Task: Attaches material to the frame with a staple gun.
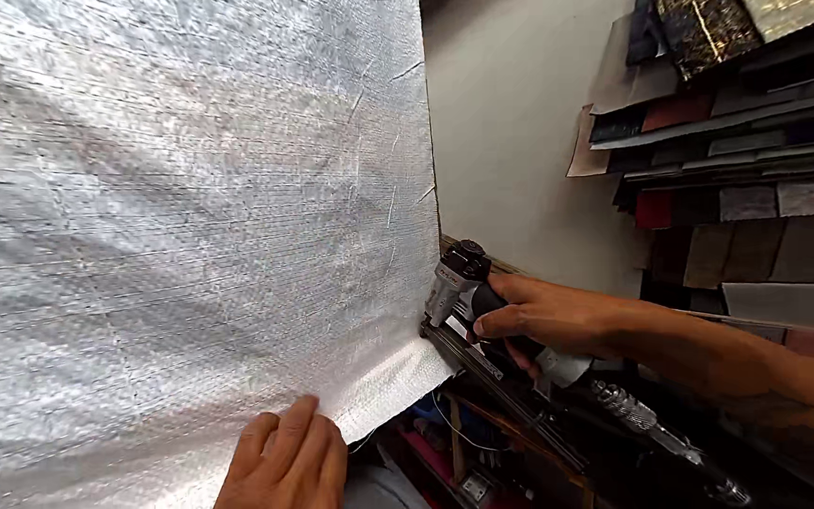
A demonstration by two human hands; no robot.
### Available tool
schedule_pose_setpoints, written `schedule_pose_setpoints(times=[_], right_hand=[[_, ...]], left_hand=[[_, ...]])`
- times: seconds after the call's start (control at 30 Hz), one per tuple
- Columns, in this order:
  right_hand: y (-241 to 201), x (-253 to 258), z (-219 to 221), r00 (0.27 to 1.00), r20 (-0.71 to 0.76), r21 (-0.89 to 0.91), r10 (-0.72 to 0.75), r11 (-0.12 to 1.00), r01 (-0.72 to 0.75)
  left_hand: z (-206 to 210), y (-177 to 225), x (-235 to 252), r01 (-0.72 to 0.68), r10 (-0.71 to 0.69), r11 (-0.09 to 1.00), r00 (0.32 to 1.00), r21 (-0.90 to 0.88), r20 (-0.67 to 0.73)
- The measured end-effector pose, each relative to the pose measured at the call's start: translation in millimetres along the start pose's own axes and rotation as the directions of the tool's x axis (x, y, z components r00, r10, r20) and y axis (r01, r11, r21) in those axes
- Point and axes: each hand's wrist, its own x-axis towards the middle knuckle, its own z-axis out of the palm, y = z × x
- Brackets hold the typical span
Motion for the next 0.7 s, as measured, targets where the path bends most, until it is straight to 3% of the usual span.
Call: schedule_pose_setpoints(times=[0.2,0.7], right_hand=[[-1.2,-1.6,2.8,1.000,0.024,0.014,0.001,1.000,-0.001],[-38.3,-8.3,31.4,0.994,0.093,0.034,0.053,0.998,-0.056]], left_hand=[[16.2,-0.6,0.9,-0.024,0.026,0.999,0.997,-0.024,0.076],[8.3,-3.8,9.5,-0.063,0.078,0.992,0.989,-0.114,0.129]])
